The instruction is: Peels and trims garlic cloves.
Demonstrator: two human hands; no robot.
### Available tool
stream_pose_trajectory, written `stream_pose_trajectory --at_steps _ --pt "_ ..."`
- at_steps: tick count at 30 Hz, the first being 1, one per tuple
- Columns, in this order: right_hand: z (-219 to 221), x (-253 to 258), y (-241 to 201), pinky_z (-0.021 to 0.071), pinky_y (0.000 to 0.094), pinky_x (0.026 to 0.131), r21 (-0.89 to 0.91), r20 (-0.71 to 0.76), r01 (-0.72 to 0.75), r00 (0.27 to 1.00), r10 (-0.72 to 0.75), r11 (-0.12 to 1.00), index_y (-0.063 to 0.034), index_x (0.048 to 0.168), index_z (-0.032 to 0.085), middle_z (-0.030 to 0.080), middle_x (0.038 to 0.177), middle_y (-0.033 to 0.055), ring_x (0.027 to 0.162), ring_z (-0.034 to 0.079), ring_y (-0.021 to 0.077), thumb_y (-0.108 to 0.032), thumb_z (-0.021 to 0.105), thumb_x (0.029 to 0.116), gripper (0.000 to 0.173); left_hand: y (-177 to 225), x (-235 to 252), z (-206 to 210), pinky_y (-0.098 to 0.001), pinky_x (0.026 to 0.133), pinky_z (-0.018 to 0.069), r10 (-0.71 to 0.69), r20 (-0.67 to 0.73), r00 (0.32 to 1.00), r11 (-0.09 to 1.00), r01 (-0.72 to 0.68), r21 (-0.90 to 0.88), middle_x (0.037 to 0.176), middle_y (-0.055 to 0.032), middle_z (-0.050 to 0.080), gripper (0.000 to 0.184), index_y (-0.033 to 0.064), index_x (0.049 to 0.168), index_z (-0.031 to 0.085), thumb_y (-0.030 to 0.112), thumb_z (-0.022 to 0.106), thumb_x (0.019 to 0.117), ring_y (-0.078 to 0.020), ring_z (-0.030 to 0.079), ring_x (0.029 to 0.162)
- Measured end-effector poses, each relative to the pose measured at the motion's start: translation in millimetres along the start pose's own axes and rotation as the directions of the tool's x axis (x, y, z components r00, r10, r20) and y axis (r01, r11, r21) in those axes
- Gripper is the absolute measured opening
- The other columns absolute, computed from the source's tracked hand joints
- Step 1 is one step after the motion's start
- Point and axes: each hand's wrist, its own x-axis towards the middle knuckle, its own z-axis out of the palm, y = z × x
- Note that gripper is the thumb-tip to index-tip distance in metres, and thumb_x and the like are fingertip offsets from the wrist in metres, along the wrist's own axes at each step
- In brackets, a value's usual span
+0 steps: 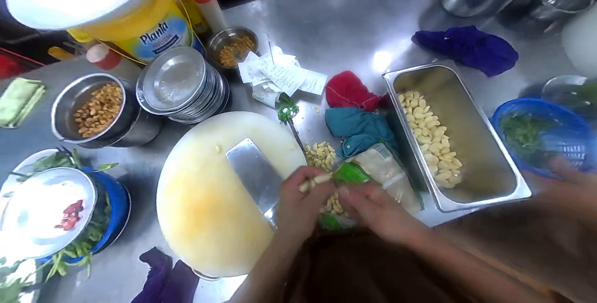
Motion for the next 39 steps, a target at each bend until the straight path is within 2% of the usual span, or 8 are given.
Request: stream_pose_trajectory --at_steps 4,8,11,16,22,30,34,39 --pt "-10 26 -14 0.0362 0.0268 0.046 -0.076 -0.092 -0.233 0.970 0.226 0.970 -0.0138 0.080 0.064 0.050 0.061 -0.0017 0.049 0.043 0.0093 -0.048 0.026 0.1106 0.059 3 -2 5 -0.0341 0.081 0.0612 -0.494 -0.138 0.858 0.642 0.253 -0.724 0.096 -0.0068 0.071 0.020 0.0135 0.101 0.064 0.022 0.047 0.1073 -0.0183 0.072 0.089" --pt "-20 44 -13 0.0409 0.0315 0.051 -0.266 -0.035 -0.254 0.967 0.254 0.930 -0.0135 0.080 0.064 0.054 0.064 0.0002 0.054 0.049 0.0129 -0.049 0.022 0.1115 0.064 11 -8 7 -0.0439 0.091 0.0596 -0.639 -0.087 0.764 0.394 0.228 -0.890 0.109 -0.0108 0.072 0.024 0.0097 0.101 0.064 0.021 0.044 0.1062 -0.0261 0.072 0.102" --pt "-21 40 -11 0.0426 0.0310 0.048 -0.322 -0.047 -0.120 0.993 0.110 0.939 -0.0166 0.082 0.064 0.053 0.064 -0.0011 0.053 0.050 0.0121 -0.058 0.024 0.1082 0.063 18 -9 8 -0.0457 0.093 0.0582 -0.607 -0.089 0.790 0.409 0.214 -0.887 0.107 -0.0079 0.073 0.029 0.0133 0.102 0.066 0.024 0.040 0.1083 -0.0253 0.072 0.102" --pt "-6 17 -12 0.0491 0.0232 0.050 -0.262 -0.121 0.078 0.986 -0.113 0.962 -0.0198 0.092 0.069 0.063 0.071 -0.0079 0.057 0.057 0.0046 -0.042 0.084 0.0808 0.029 15 -10 13 -0.0411 0.086 0.0595 -0.578 -0.076 0.812 0.493 0.274 -0.826 0.105 -0.0078 0.070 0.029 0.0133 0.121 0.066 0.024 0.043 0.1086 -0.0223 0.070 0.095" --pt "8 7 1 0.0558 0.0216 0.059 -0.437 -0.085 0.277 0.934 -0.346 0.856 -0.0147 0.098 0.075 0.068 0.077 -0.0071 0.065 0.063 0.0009 -0.034 0.074 0.0900 0.021 8 -21 35 -0.0347 0.086 0.0564 -0.493 0.010 0.870 0.580 0.337 -0.742 0.113 -0.0069 0.070 0.064 0.0151 0.123 0.067 0.058 0.021 0.1080 -0.0177 0.068 0.100" --pt "3 -6 -9 0.0571 0.0494 0.076 -0.546 0.055 0.168 0.985 -0.165 0.821 -0.0007 0.110 0.070 0.071 0.091 0.0165 0.082 0.070 0.0300 -0.024 0.067 0.0932 0.029 -1 -28 47 -0.0348 0.085 0.0584 -0.503 0.095 0.859 0.652 0.450 -0.611 0.105 -0.0071 0.070 0.067 0.0035 0.135 0.054 0.049 0.011 0.1103 -0.0161 0.069 0.097" --pt "-5 -24 2 0.0553 0.0299 0.064 -0.108 -0.107 0.202 0.971 -0.214 0.973 -0.0034 0.112 0.069 0.069 0.085 0.0043 0.070 0.064 0.0103 -0.016 0.068 0.0916 0.024 3 -20 50 -0.0338 0.075 0.0611 -0.551 0.123 0.825 0.625 0.506 -0.595 0.099 -0.0075 0.071 0.049 0.0059 0.117 0.061 0.040 0.026 0.1118 -0.0167 0.071 0.087" --pt "-5 -47 3 0.0376 0.0157 0.040 0.441 -0.208 0.170 0.974 -0.084 0.881 -0.0199 0.106 0.066 0.062 0.071 -0.0083 0.045 0.044 -0.0030 -0.017 0.065 0.0926 0.014 -7 -34 45 -0.0316 0.073 0.0600 -0.283 0.190 0.940 0.785 0.341 -0.517 0.104 -0.0101 0.070 0.023 0.0043 0.113 0.067 0.022 0.067 0.0981 -0.0159 0.069 0.086"
